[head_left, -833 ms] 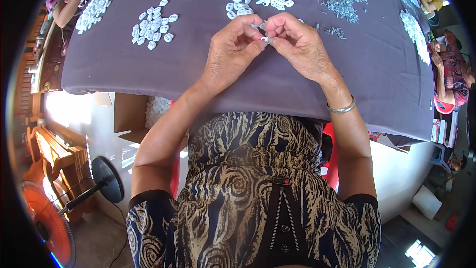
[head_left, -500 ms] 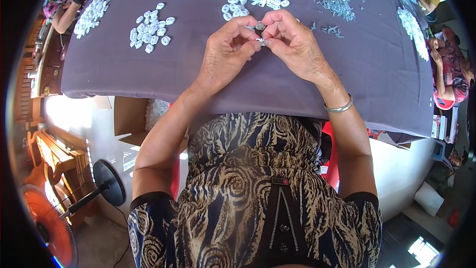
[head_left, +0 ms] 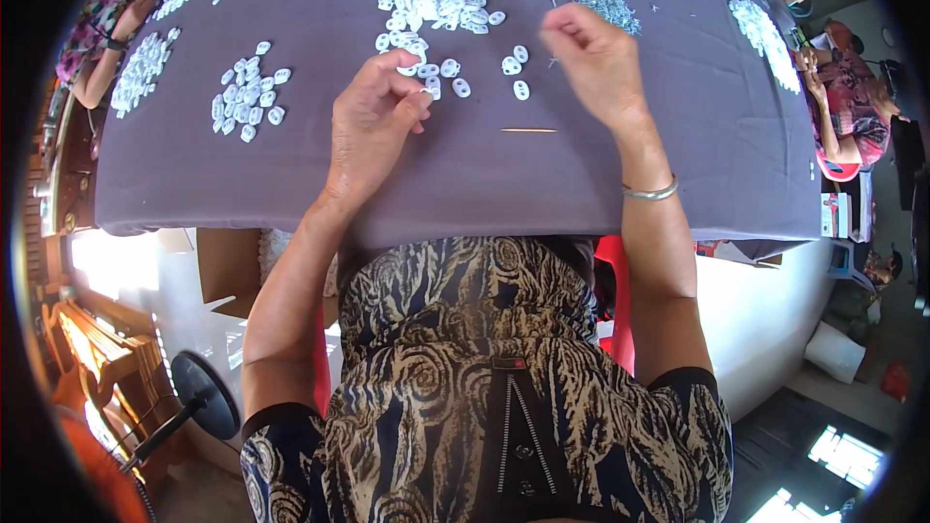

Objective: The person assembles small plastic cord locks by hand, fitting the plastic components and metal pins together one by one and placing the completed pieces into a pile on the table.

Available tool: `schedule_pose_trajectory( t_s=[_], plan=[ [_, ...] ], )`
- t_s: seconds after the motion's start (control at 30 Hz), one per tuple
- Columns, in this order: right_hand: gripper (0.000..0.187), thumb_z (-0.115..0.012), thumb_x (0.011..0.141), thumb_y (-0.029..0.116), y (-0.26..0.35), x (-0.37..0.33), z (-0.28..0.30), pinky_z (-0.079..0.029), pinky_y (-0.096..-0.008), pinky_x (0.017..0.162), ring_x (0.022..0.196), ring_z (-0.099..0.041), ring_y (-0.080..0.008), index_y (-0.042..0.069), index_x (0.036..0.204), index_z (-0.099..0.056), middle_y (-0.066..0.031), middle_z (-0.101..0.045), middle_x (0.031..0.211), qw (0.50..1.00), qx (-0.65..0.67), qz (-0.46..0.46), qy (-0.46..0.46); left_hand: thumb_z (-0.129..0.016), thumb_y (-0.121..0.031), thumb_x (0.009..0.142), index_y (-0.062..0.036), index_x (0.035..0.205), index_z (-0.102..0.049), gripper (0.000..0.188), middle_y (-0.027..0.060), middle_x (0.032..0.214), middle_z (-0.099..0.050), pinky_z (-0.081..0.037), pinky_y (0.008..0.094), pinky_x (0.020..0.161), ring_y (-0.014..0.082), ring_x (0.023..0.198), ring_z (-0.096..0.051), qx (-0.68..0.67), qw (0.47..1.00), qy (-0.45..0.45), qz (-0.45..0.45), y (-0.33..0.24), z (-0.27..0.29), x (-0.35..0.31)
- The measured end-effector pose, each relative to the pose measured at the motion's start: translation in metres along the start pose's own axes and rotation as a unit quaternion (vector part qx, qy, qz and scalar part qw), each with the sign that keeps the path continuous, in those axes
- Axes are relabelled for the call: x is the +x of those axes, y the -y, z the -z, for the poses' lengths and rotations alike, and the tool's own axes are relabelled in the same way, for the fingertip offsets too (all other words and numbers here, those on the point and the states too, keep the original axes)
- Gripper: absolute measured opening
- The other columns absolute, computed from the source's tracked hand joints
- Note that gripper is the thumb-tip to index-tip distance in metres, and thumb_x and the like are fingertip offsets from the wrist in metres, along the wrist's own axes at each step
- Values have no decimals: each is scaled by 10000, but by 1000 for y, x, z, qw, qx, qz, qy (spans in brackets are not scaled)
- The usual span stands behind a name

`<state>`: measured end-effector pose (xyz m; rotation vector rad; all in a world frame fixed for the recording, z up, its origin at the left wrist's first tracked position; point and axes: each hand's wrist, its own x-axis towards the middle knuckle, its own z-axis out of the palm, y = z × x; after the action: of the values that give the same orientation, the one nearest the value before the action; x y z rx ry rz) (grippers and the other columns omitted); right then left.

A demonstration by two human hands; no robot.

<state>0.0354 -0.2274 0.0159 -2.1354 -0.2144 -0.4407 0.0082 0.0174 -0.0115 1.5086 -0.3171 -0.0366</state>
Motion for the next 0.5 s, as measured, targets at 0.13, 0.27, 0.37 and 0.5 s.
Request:
schedule_pose_trajectory(
  t_s=[0.13, 0.27, 0.37, 0.5],
  plan=[
    [52, -626, 808, 58, -14, 3, 31, -438, -221, 603, 650, -521, -60, 22, 845, -627, 5, -595, 722, 995, -98, -24, 2, -574, 46, 841, -15, 1115, -510, 289, 11, 774, -569, -468, 225, 582, 80, 700, -538, -7, 1000, -15, 14, 4, 0, 1],
    [54, -637, 788, 64, -22, 1, 30, -426, -259, 589, 623, -500, -107, 41, 835, -627, -22, -540, 692, 986, -147, 19, 72, -574, 47, 840, -14, 1113, -510, 287, 13, 771, -567, -468, 225, 580, 81, 698, -538, -1, 1000, -14, 10, 5, 0, 3],
    [61, -648, 776, 63, -24, 1, 23, -413, -279, 580, 613, -479, -134, 45, 825, -617, -34, -484, 672, 979, -172, 55, 97, -573, 50, 840, -15, 1105, -512, 280, 13, 768, -566, -467, 222, 576, 81, 691, -538, -9, 1000, -20, 19, 5, 0, 2],
    [76, -653, 766, 55, -32, 1, 15, -405, -291, 575, 609, -470, -149, 32, 804, -592, -40, -454, 660, 974, -182, 77, 107, -575, 50, 839, -17, 1090, -516, 266, 12, 761, -565, -462, 218, 566, 80, 680, -536, -2, 1000, -15, 21, 4, -1, 2]
  ],
)
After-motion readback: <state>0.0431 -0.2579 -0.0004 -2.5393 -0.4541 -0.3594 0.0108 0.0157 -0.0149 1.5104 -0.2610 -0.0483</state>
